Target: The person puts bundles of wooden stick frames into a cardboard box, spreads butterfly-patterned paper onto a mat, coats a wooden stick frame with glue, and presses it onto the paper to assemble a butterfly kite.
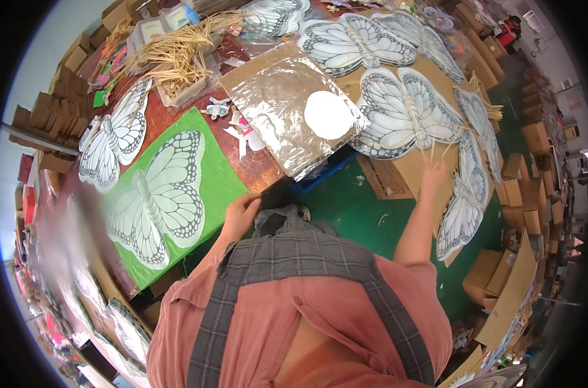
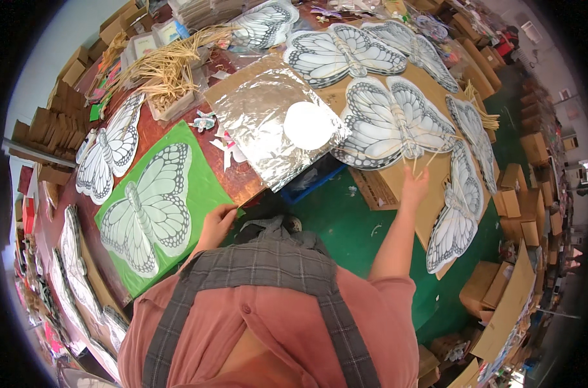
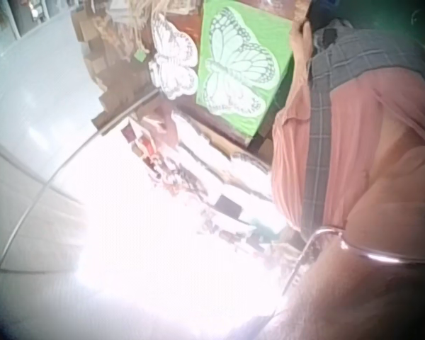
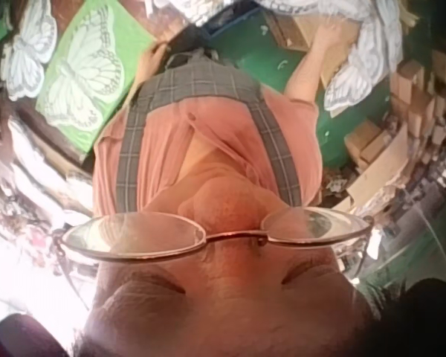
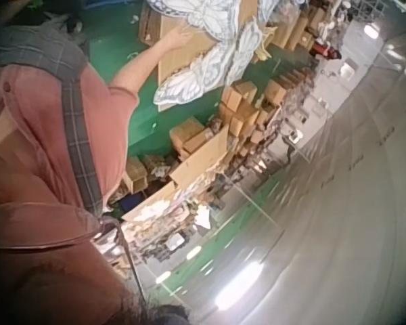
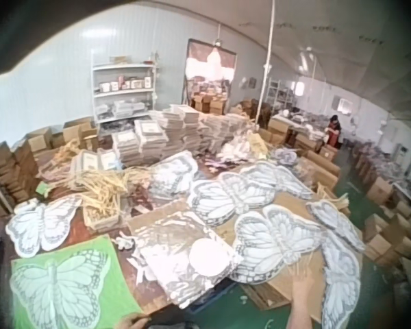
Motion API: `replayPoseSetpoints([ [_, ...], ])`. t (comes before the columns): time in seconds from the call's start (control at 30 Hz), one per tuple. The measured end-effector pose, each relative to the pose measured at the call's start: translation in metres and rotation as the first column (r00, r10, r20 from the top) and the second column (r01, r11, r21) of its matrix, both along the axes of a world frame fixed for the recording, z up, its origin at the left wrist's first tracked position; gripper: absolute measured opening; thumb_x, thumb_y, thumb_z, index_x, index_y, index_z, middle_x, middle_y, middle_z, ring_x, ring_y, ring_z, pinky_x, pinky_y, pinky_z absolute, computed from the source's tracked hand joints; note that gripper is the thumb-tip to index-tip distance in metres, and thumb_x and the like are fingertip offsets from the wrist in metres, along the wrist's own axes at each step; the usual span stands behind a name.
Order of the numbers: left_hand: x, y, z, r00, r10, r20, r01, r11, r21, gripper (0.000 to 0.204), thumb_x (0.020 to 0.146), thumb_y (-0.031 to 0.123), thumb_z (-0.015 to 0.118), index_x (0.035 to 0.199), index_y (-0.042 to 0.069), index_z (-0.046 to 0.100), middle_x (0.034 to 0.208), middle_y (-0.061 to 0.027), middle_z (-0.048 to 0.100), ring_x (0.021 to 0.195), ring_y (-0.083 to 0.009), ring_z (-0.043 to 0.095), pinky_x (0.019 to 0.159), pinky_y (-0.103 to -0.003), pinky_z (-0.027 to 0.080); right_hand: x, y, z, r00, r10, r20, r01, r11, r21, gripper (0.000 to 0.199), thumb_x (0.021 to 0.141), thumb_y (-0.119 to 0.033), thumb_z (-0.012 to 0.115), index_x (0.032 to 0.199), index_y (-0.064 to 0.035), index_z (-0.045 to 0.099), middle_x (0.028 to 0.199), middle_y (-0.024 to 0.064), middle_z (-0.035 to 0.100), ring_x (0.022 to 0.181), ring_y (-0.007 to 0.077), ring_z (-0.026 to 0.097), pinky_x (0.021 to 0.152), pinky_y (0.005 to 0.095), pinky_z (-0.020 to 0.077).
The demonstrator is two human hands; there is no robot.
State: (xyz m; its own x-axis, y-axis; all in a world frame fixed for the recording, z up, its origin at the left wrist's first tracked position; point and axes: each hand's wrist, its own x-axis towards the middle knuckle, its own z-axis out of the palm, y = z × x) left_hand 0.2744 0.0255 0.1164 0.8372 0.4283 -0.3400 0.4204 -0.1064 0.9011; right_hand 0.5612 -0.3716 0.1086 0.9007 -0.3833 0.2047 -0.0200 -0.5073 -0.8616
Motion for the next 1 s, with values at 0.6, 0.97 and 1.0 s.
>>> replayPoseSetpoints([
  [0.6, 0.19, -0.08, 0.048, 0.91, -0.132, 0.392, 0.369, 0.687, -0.626, 0.014, 0.092, 0.011, 0.045, 0.096, 0.0, 0.053, 0.079, -0.0031, 0.056, 0.069, -0.0087, 0.054, 0.06, -0.02, 0.044, -0.097, 0.192, 0.073, 0.861, 0.508, 0.005, -0.465, 0.784, 0.412, 0.045, 0.089, -0.006, 0.047, 0.13, 0.0057, 0.033, 0.083, 0.0081, 0.06, 0.066, 0.011, 0.056, 0.058, 0.0226, 0.0456],
  [0.97, 0.186, -0.034, 0.054, 0.864, -0.421, 0.275, 0.487, 0.837, -0.248, 0.015, 0.091, 0.014, 0.043, 0.089, 0.003, 0.052, 0.074, -0.0019, 0.055, 0.066, -0.0099, 0.055, 0.058, -0.025, 0.049, -0.014, 0.198, 0.167, 0.638, 0.724, 0.262, -0.413, 0.609, -0.677, 0.016, 0.073, -0.005, 0.06, 0.089, -0.0092, 0.06, 0.076, 0.0086, 0.055, 0.075, 0.0283, 0.056, 0.063, 0.0384, 0.0462],
  [1.0, 0.185, -0.031, 0.057, 0.852, -0.456, 0.256, 0.505, 0.846, -0.172, 0.015, 0.091, 0.014, 0.043, 0.088, 0.002, 0.052, 0.074, -0.0021, 0.055, 0.065, -0.01, 0.055, 0.057, -0.025, 0.049, -0.005, 0.2, 0.17, 0.635, 0.728, 0.259, -0.417, 0.605, -0.678, 0.016, 0.073, -0.005, 0.06, 0.089, -0.0092, 0.06, 0.076, 0.0086, 0.055, 0.075, 0.0283, 0.056, 0.063, 0.0384, 0.0462],
])
